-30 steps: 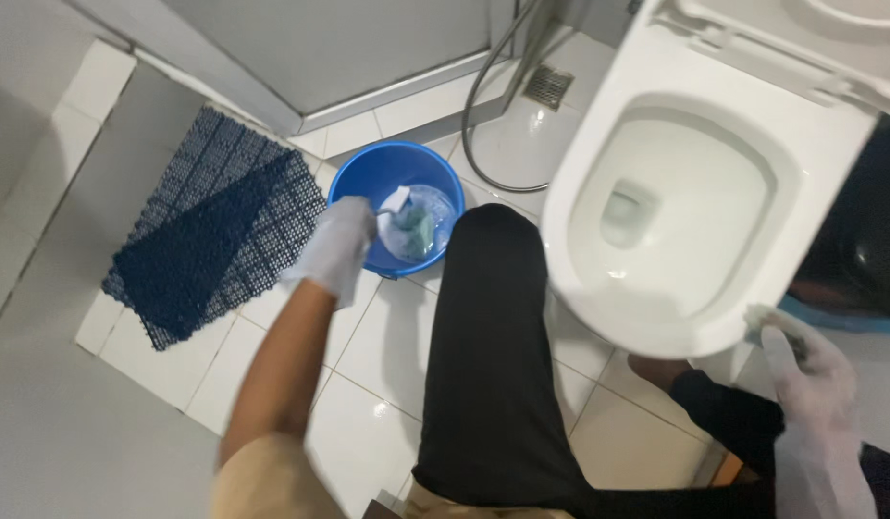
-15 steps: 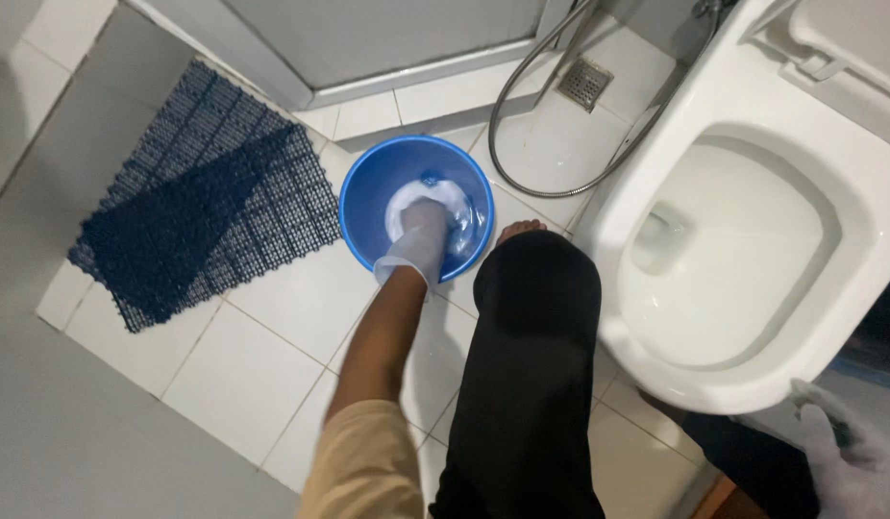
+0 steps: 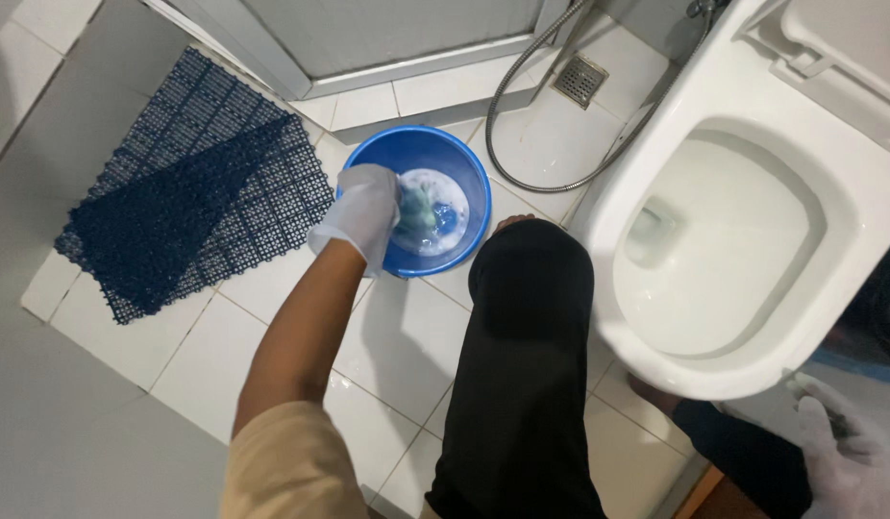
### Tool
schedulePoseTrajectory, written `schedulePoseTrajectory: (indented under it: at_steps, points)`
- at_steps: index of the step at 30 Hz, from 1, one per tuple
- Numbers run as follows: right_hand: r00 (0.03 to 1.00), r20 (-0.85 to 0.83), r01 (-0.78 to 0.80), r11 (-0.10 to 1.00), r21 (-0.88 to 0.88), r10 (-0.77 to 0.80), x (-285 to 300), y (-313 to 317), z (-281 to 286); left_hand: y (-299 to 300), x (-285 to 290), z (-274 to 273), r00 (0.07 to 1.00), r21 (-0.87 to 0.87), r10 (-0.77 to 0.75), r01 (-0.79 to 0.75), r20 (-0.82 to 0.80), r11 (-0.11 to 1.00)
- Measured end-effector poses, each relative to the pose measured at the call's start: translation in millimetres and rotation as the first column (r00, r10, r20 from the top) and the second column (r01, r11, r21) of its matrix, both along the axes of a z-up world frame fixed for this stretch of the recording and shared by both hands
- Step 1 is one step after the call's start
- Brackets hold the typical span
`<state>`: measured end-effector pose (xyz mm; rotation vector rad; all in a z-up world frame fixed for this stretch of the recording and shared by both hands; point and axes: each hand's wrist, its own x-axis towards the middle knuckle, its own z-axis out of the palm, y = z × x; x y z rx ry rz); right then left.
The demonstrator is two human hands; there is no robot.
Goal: The person scrubs the inside of a white toilet bowl using a blue and white brush while wearing white gloves. They repeatedly dip the brush into a blue bucket filled with water and cleaning solution to rinse it before continuing to scrub the bowl's interior surfaces.
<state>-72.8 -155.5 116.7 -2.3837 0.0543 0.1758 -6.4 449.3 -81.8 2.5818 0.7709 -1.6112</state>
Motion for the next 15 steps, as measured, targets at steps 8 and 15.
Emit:
schedulePoseTrajectory:
  at_steps: [8, 15]
  points:
    - [0.994, 0.106, 0.019, 0.992, -0.127, -0.005, -5.9, -15.7, -2.8, -17.7, 21.4, -37.8, 0.999, 0.028, 0.019, -0.018, -0.049, 0.999]
    - [0.999, -0.036, 0.030, 0.999, -0.035, -0.031, 7.4, -65.2, -36.4, 3.5, -36.0, 166.0, 0.989, 0.147, 0.008, -0.030, 0.147, 0.989]
